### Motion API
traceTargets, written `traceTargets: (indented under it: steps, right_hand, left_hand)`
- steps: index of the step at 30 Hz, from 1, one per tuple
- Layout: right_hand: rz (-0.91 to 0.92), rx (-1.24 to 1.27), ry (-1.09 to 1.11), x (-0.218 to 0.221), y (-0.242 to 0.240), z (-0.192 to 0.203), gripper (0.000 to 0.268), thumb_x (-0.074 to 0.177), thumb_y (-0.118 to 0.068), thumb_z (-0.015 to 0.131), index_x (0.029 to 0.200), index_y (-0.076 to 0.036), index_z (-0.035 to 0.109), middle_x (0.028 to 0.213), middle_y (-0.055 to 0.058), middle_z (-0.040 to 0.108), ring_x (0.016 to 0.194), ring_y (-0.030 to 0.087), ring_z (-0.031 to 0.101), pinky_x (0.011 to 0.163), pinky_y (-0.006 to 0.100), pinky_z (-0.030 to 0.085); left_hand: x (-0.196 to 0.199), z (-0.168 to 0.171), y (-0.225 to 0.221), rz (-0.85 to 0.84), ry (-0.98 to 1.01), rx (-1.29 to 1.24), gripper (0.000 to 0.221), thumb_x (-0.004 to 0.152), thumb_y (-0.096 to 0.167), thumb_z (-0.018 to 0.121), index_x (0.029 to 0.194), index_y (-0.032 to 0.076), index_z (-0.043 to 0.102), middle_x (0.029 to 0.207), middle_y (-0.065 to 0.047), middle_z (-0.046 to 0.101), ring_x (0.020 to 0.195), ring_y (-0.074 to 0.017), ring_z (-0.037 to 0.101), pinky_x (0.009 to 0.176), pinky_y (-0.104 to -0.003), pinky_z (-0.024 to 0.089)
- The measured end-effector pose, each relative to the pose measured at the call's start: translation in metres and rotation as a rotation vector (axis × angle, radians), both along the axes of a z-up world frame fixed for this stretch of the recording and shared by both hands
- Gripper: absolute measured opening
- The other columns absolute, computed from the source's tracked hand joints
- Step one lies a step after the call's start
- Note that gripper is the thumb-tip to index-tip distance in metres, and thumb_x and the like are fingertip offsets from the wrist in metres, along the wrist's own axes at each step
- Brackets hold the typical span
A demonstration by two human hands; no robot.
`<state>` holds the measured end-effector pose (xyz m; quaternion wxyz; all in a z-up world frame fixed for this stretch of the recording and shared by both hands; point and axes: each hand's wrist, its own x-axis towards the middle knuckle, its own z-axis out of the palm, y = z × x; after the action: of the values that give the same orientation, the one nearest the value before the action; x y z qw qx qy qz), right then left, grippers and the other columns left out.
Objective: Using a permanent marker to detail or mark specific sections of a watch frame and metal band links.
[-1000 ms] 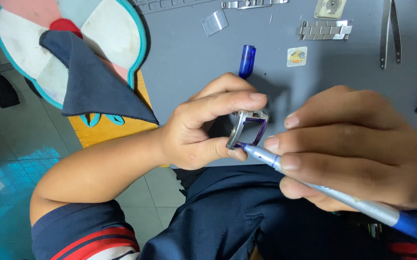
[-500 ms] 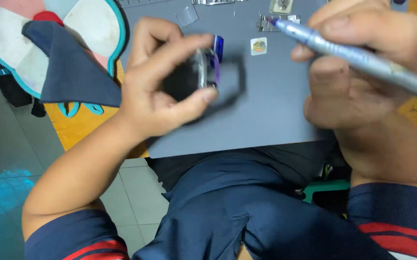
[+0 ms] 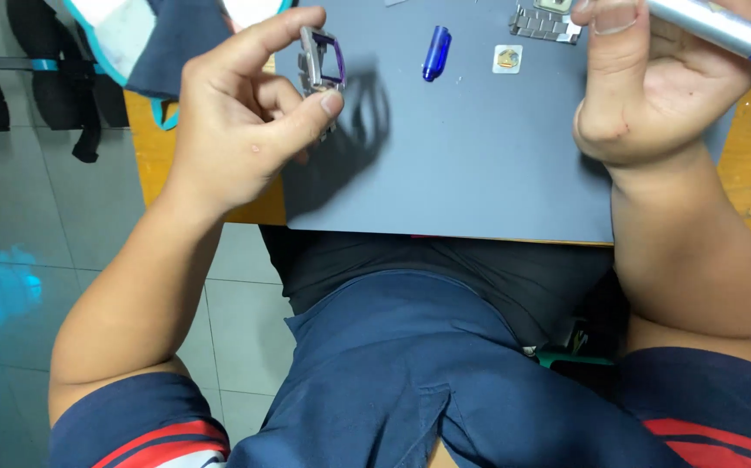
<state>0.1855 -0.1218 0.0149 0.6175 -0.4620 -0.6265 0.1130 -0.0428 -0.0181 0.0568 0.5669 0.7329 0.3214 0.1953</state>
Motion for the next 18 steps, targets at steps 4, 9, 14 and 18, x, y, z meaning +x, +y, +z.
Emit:
traceTargets:
  steps: [4,9,14,18]
  right_hand:
    - [-0.086,-0.032,-0.038,0.0,-0.001,0.001,0.014,0.091,0.011,0.042,0.096,0.008,0.03,0.075,0.028,0.049,0.07,0.036,0.053,0.07,0.041,0.045]
    - [-0.155,-0.03,-0.129,-0.002,0.004,0.02,0.019,0.09,-0.004,0.047,0.081,0.012,0.049,0.079,0.02,0.05,0.074,0.031,0.051,0.069,0.036,0.039]
    - [-0.164,-0.055,-0.17,-0.001,0.002,0.021,0.013,0.088,-0.002,0.048,0.09,0.011,0.047,0.086,0.02,0.049,0.076,0.03,0.05,0.07,0.035,0.041]
    - [-0.149,-0.052,-0.136,0.0,0.005,0.017,0.015,0.088,-0.005,0.049,0.09,0.011,0.049,0.076,0.019,0.051,0.065,0.026,0.05,0.063,0.032,0.038]
  left_hand:
    - [0.001,0.008,-0.005,0.023,0.089,-0.132,0.038,0.078,0.005,0.056,0.112,0.004,0.04,0.043,-0.002,0.046,0.037,-0.0076,0.046,0.035,-0.017,0.043]
    - [0.004,0.002,-0.006,0.063,0.024,-0.308,0.037,0.077,0.004,0.052,0.111,0.002,0.038,0.044,-0.002,0.046,0.043,-0.0091,0.049,0.061,-0.023,0.052]
    - [0.012,-0.015,-0.007,-0.051,-0.053,0.101,0.039,0.076,0.003,0.059,0.111,0.004,0.041,0.102,-0.007,0.049,0.091,-0.0134,0.051,0.089,-0.026,0.041]
    - [0.015,-0.029,-0.001,-0.145,0.082,0.514,0.039,0.075,0.014,0.063,0.11,0.009,0.046,0.11,-0.01,0.051,0.11,-0.0292,0.042,0.09,-0.038,0.033]
